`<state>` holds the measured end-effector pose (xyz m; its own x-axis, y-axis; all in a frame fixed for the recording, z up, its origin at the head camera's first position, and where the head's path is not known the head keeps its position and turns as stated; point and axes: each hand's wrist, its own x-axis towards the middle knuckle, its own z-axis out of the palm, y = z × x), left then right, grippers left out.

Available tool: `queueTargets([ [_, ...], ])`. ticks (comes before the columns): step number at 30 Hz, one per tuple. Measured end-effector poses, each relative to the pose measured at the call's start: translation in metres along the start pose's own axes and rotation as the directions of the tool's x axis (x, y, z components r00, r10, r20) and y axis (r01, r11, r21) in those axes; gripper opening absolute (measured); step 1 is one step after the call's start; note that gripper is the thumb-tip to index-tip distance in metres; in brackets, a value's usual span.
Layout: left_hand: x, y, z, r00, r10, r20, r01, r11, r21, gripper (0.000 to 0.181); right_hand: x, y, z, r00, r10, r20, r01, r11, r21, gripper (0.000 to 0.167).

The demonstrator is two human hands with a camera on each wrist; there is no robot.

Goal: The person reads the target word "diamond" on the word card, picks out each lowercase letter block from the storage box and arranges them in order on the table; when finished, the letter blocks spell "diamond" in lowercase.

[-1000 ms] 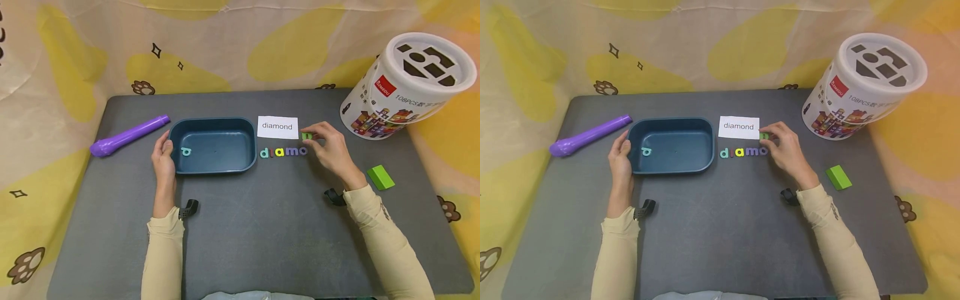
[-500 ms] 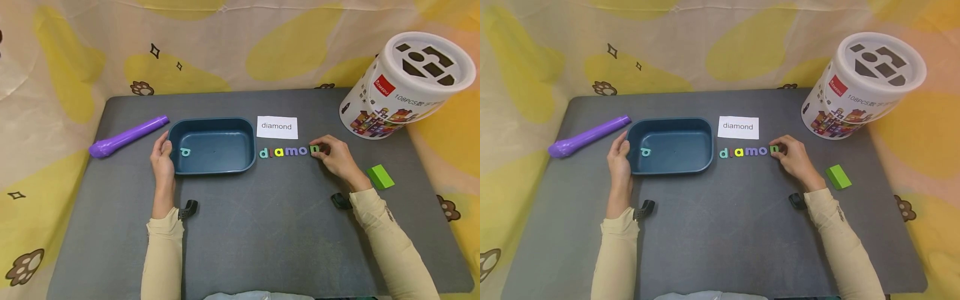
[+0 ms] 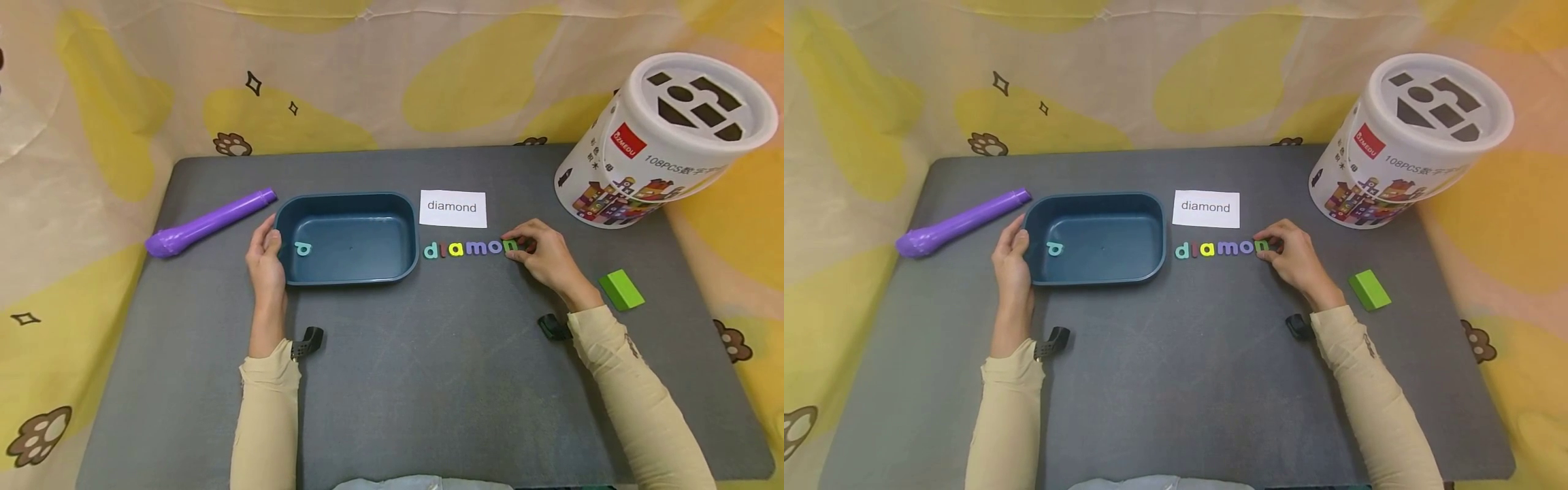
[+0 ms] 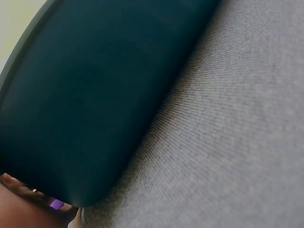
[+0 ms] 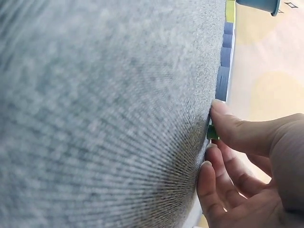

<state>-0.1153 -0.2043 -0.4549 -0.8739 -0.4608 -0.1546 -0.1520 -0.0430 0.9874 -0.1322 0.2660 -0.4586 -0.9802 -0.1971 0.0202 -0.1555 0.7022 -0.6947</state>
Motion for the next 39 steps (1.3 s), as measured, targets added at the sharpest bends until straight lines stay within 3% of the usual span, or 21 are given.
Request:
queueTargets([
  [9,-0.001,0.0,0.0,1.0,0.012,-0.003,-0.012,1.0,-0.002,0.042,0.005,-0.021,-0.003,1.0,0.008,-0.005,-0.008,1.0,-0.024,0.047],
  [14,-0.001,0.0,-0.001,1.0,0.002,-0.002,-0.002,1.0,0.011,0.041,0.017,-0.055,0.01,0.998,-0.064,-0.007,0.064,0.998,-0.005,0.055],
  [18,-0.001,0.0,-0.001,1.0,-0.001,-0.005,0.001,1.0,0.011,0.041,0.026,-0.089,0.034,0.985,-0.17,-0.001,0.17,0.985,0.04,0.05],
  [23,-0.001,-0.001,-0.001,1.0,0.004,-0.003,-0.004,1.0,0.013,0.041,0.033,-0.128,0.072,0.94,-0.34,0.014,0.338,0.938,0.082,0.038],
  [27,-0.002,-0.001,-0.001,1.0,0.003,0.001,-0.004,1.0,0.021,0.042,0.036,-0.157,0.101,0.903,-0.404,0.143,0.395,0.914,0.093,0.035],
  [32,-0.002,-0.001,-0.002,1.0,-0.006,0.005,0.006,1.0,0.031,0.042,0.043,-0.188,0.131,0.856,-0.391,0.337,0.382,0.919,0.095,0.04],
  [39,-0.001,-0.002,-0.002,1.0,-0.006,0.019,0.006,1.0,0.013,0.042,0.066,-0.208,0.167,0.795,-0.338,0.504,0.322,0.939,0.122,0.049],
])
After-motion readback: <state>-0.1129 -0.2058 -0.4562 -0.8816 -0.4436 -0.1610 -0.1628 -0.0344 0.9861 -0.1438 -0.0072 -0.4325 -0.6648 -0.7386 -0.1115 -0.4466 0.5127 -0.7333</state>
